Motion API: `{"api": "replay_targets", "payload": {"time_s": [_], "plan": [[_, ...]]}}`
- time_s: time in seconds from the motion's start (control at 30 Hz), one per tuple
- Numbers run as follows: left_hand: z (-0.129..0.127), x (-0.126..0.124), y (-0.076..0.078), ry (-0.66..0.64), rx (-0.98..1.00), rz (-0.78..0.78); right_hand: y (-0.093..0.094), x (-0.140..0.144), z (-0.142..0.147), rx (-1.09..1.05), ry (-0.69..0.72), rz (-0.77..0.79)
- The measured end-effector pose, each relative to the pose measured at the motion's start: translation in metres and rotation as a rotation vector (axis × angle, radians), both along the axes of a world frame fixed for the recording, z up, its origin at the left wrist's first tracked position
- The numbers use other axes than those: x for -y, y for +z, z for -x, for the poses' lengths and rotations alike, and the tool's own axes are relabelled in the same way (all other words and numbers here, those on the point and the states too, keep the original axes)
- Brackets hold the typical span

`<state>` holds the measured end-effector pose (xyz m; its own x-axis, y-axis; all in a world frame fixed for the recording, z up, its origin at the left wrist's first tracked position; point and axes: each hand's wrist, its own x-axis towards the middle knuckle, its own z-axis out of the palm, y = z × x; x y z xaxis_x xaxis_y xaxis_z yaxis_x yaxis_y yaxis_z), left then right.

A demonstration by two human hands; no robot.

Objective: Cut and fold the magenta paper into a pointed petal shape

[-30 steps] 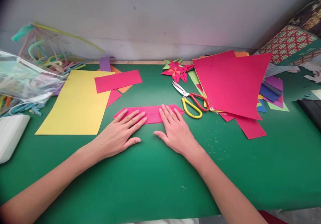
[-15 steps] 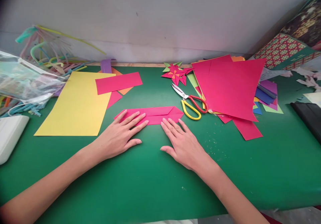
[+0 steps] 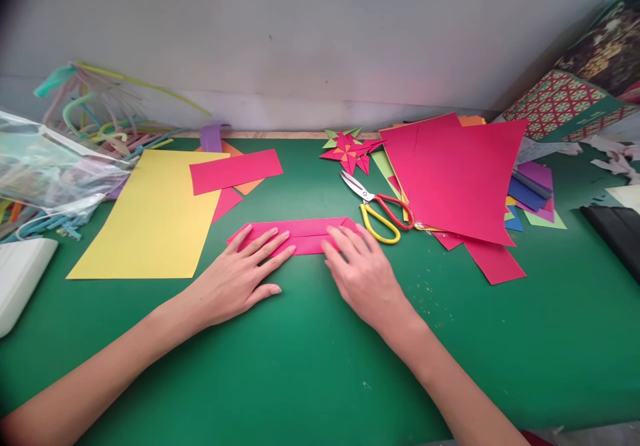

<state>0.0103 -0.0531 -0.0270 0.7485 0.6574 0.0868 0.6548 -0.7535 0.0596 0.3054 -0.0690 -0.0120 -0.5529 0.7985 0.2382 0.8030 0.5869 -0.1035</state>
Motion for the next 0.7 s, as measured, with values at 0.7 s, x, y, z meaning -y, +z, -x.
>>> {"api": "replay_targets", "payload": {"time_s": [0.7], "plan": [[0.057, 0.028, 0.001, 0.153, -0.045, 0.024, -0.03, -0.023, 0.037, 0.003, 0.169, 0.204]]}}
